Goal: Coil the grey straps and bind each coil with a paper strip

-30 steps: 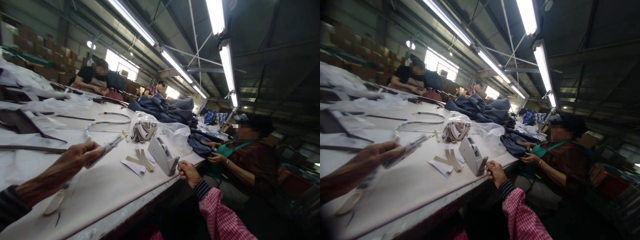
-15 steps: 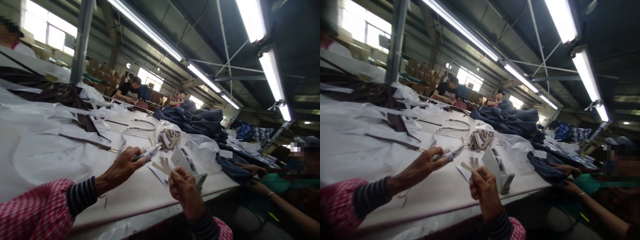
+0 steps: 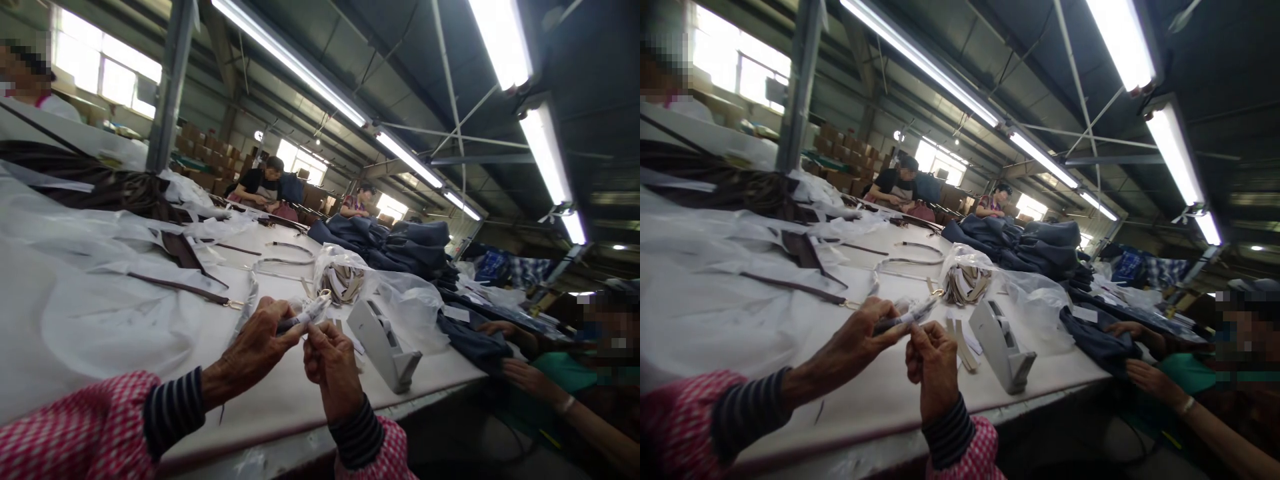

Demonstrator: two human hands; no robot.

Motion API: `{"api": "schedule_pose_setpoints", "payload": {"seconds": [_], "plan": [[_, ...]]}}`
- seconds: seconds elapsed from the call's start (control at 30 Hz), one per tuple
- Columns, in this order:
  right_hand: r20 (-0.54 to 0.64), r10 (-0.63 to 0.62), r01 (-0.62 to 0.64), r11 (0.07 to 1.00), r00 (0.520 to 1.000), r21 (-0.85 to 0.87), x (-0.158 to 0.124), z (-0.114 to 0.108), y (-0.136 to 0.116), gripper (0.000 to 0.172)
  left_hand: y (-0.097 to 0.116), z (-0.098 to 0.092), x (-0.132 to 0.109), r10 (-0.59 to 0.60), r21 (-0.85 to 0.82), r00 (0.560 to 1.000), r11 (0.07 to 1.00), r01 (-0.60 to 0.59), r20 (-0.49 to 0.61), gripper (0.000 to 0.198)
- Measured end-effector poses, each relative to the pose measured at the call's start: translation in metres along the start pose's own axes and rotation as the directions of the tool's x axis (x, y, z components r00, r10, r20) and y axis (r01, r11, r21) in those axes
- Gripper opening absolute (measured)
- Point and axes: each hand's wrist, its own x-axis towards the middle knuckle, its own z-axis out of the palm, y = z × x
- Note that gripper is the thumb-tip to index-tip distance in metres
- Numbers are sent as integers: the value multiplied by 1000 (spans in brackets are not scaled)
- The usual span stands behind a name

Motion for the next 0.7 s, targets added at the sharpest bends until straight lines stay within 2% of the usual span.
{"api": "schedule_pose_setpoints", "payload": {"seconds": [0.17, 0.33, 0.43, 0.53, 0.7], "plan": [[13, -58, 58, 998, 998, -2, 3, -3, 8, 48, 2, 0, 0, -38, -36, 999, 999, 39, 39, 37], [114, 4, -12, 997, 994, 71, 1, -8, 2, 40, 3, -4, 4, -88, -280, 978, 950, 140, 189, 38], [171, -7, -5, 998, 985, 67, 1, -10, -5, 35, 5, -6, 6, -135, -328, 969, 923, 199, 209, 41], [168, -34, 31, 999, 985, 20, 3, -12, -5, 32, 8, -7, 5, -94, -239, 973, 960, 145, 212, 38], [107, -51, 50, 999, 993, 7, 7, -9, 0, 30, 6, 0, 0, 37, 40, 990, 998, -43, 136, 29]]}}
